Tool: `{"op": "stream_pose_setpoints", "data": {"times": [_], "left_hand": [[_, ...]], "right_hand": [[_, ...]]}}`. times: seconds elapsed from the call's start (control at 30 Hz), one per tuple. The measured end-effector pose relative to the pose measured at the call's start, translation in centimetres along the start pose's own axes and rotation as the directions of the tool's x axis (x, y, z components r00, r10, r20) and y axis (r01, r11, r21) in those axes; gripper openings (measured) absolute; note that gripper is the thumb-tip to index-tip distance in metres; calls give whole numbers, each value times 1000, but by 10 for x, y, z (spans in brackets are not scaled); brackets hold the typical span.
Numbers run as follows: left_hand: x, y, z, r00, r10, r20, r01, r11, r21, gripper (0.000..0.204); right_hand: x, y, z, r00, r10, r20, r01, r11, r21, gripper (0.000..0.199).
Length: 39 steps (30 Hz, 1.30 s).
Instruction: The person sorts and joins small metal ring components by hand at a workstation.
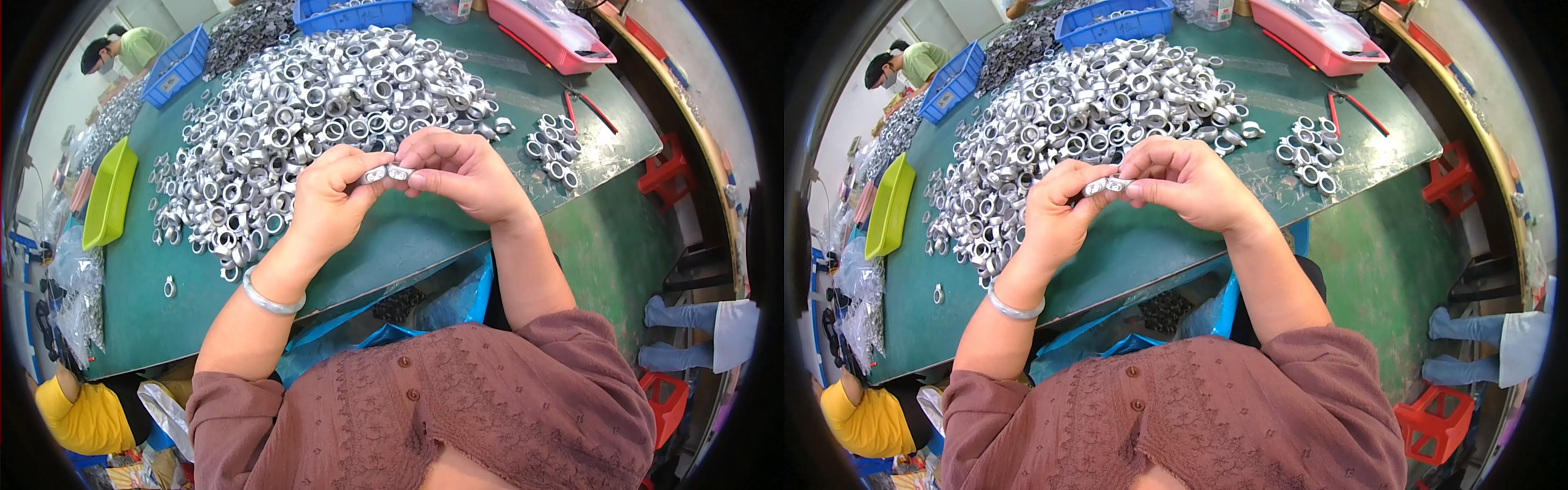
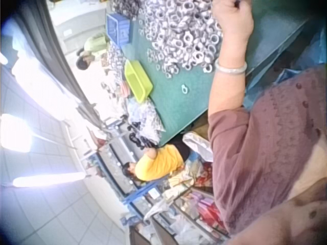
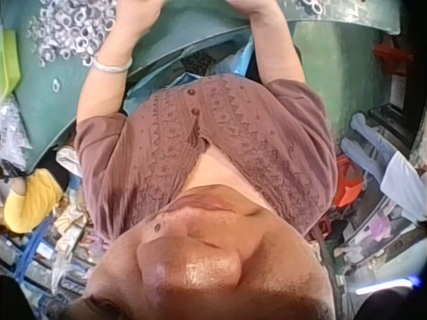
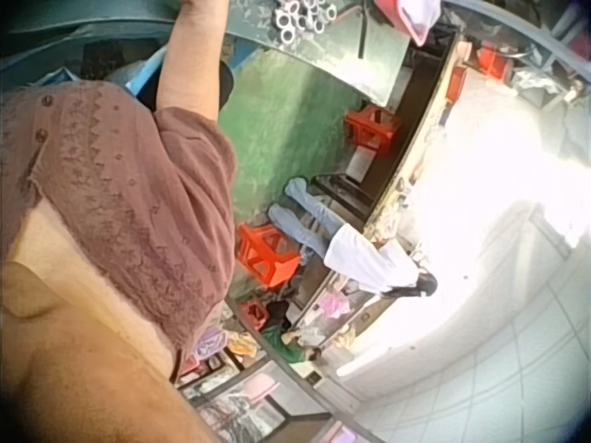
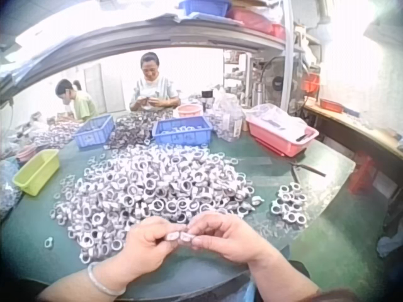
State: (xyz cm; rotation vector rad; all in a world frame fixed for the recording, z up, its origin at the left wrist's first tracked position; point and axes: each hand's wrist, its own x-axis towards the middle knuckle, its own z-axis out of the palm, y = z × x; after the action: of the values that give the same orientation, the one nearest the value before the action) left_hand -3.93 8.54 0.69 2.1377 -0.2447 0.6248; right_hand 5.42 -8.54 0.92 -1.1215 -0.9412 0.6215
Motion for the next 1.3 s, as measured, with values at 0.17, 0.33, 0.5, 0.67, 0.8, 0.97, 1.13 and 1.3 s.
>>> {"op": "stream_pose_setpoints", "data": {"times": [0.17,0.33,0.5,0.67,0.8,0.97,1.13,1.3], "left_hand": [[0,1,-2,987,153,-56,-145,981,132,34],[0,0,-1,975,211,-71,-199,969,147,35],[0,1,-1,968,240,-77,-227,962,150,36],[1,0,1,940,319,-120,-297,939,173,49],[2,3,-1,924,366,-108,-338,916,217,49],[0,4,-3,918,390,-74,-365,903,227,43],[3,5,-1,901,423,-99,-389,886,250,46],[3,6,0,895,431,-116,-391,882,264,50]], "right_hand": [[0,1,1,995,-97,-1,97,995,-22,12],[0,-1,1,983,-184,16,185,978,-93,13],[-2,-4,0,981,-193,37,196,970,-142,15],[-2,-7,0,981,-185,54,192,965,-181,17],[-3,-7,0,980,-193,54,199,963,-180,17],[-3,-9,0,980,-193,49,199,954,-225,17],[-3,-11,1,975,-218,48,223,940,-257,16],[-3,-9,0,975,-216,59,223,952,-211,17]]}}
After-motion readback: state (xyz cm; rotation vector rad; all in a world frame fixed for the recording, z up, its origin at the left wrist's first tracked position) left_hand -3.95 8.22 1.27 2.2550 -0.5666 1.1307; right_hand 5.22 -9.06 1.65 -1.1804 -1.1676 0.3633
